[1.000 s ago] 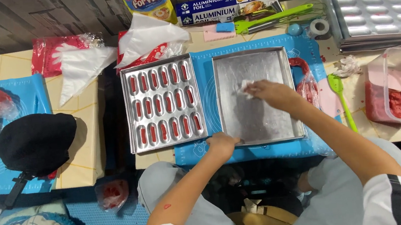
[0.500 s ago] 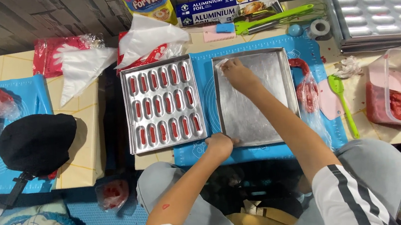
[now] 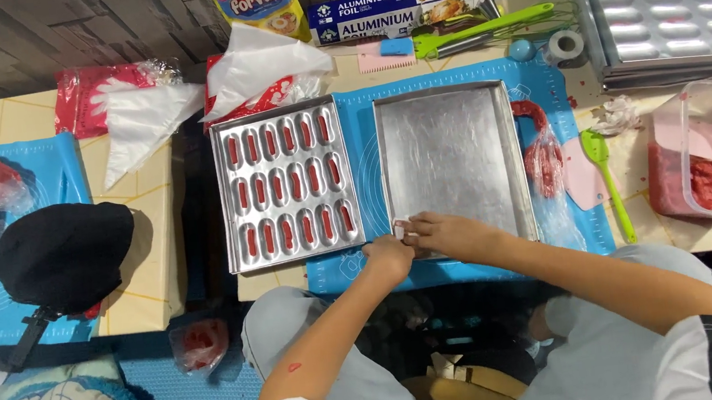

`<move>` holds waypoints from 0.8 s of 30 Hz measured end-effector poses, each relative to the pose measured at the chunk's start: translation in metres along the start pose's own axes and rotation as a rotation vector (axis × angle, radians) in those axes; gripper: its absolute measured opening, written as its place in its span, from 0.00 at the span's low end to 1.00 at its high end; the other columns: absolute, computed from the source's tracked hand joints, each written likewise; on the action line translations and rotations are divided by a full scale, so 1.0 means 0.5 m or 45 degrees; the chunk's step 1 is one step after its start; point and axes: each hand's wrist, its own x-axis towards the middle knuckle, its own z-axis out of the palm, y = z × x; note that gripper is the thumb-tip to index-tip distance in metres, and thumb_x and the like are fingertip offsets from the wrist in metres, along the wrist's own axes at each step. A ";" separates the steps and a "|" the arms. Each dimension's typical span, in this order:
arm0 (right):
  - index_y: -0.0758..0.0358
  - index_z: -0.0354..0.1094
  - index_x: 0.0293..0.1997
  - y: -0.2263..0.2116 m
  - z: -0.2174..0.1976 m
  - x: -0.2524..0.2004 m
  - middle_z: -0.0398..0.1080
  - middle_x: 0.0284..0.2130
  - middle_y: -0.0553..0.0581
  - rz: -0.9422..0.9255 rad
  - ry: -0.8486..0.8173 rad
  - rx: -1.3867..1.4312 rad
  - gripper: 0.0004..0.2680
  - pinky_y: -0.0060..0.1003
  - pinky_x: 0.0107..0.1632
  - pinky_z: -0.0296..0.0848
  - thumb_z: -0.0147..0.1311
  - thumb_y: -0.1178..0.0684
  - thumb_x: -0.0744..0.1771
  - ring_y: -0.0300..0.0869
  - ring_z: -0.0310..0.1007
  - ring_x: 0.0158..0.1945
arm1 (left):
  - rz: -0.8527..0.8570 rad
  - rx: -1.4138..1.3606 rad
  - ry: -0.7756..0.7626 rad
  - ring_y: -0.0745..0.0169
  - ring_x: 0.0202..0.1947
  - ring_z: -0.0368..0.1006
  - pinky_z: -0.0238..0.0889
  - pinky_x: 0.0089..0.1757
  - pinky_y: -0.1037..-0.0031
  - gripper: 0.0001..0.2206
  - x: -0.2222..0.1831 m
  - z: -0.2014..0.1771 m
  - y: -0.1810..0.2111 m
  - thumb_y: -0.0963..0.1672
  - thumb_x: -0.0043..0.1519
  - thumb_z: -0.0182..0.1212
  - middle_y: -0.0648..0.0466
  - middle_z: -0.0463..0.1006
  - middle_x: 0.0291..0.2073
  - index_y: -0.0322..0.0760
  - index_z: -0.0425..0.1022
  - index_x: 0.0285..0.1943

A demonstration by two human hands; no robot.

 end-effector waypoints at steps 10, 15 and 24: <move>0.46 0.71 0.56 0.075 0.168 0.001 0.71 0.59 0.48 0.141 0.263 -0.049 0.11 0.39 0.63 0.65 0.56 0.49 0.67 0.44 0.67 0.64 | 0.168 -0.051 -0.043 0.31 0.56 0.68 0.62 0.49 0.41 0.19 -0.081 -0.057 -0.016 0.48 0.69 0.50 0.31 0.67 0.60 0.56 0.68 0.70; 0.46 0.72 0.56 0.179 0.212 0.049 0.72 0.57 0.46 0.430 0.198 -0.247 0.12 0.36 0.54 0.75 0.57 0.46 0.67 0.44 0.70 0.58 | 0.181 -0.081 -0.019 0.31 0.59 0.68 0.62 0.52 0.35 0.19 -0.104 -0.074 -0.012 0.51 0.71 0.42 0.35 0.69 0.62 0.56 0.69 0.69; 0.45 0.72 0.54 0.300 0.301 0.083 0.74 0.53 0.46 0.692 0.339 -0.659 0.10 0.30 0.46 0.74 0.53 0.48 0.67 0.41 0.70 0.54 | 0.186 -0.150 0.015 0.35 0.54 0.72 0.69 0.46 0.41 0.19 -0.066 -0.046 -0.003 0.51 0.69 0.47 0.35 0.73 0.56 0.43 0.74 0.63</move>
